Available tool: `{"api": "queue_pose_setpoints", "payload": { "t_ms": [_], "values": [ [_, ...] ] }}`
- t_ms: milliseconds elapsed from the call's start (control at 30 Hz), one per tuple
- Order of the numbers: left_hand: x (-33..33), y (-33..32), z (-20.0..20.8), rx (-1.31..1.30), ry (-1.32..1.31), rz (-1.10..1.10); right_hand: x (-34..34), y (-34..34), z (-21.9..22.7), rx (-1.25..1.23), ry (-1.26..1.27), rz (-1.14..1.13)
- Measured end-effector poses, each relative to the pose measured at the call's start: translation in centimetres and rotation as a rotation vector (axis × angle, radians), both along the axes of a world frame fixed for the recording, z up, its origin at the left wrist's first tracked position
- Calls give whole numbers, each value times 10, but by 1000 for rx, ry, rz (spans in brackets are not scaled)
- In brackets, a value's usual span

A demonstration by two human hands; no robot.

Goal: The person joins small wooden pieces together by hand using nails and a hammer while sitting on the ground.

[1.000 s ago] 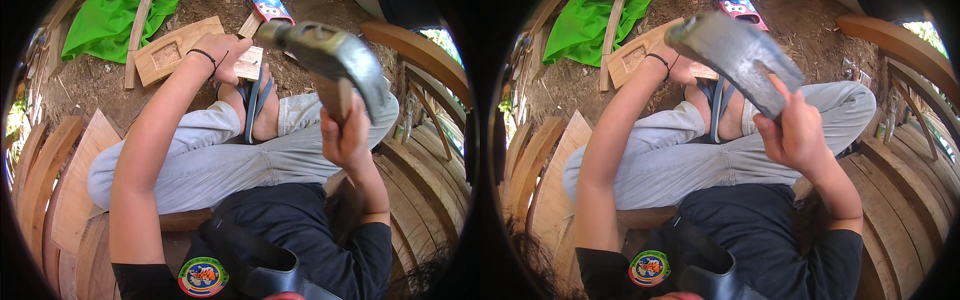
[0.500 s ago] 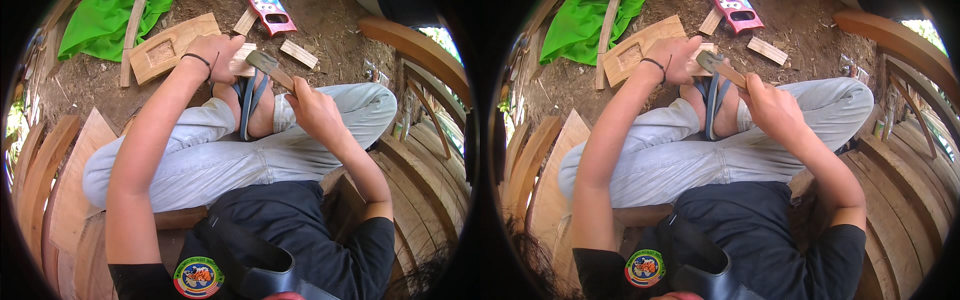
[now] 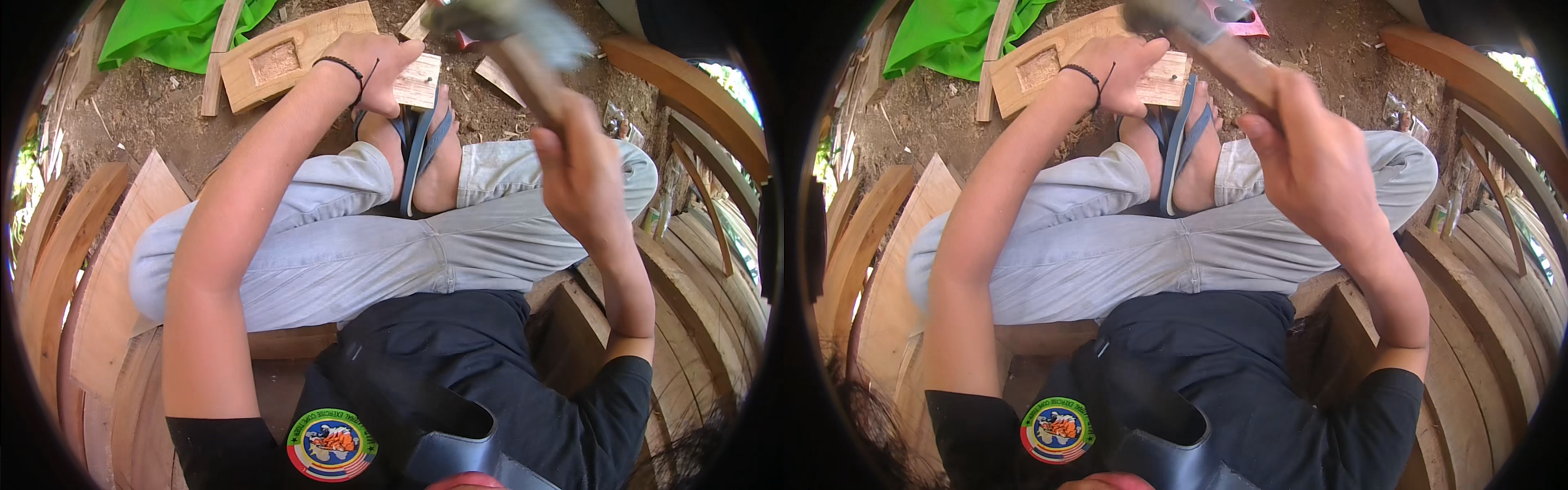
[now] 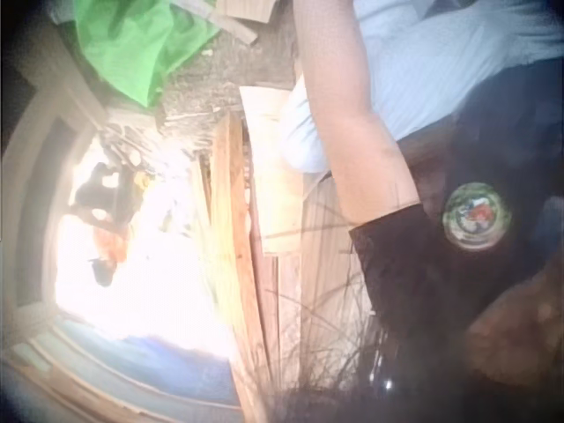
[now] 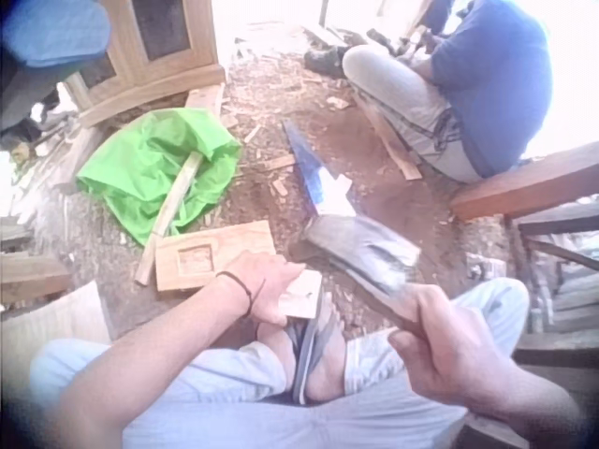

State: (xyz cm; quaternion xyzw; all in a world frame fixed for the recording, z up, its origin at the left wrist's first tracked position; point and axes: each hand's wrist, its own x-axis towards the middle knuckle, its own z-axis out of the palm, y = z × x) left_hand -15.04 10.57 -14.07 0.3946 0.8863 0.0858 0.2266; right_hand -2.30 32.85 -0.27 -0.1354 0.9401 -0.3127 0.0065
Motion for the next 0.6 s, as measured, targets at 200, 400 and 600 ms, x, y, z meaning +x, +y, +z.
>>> {"api": "queue_pose_setpoints", "payload": {
  "t_ms": [200, 400, 600],
  "values": [
    [6, 10, 1, -15, 1, -42, 27, 17, -71, 310, -341, -53],
    [6, -7, -18, 28, 39, -44, 0, -7, 0, -31, 151, 20],
    [2, 14, -7, -33, 11, -44, 14, 2, -46, 345, -384, 12]
  ]
}}
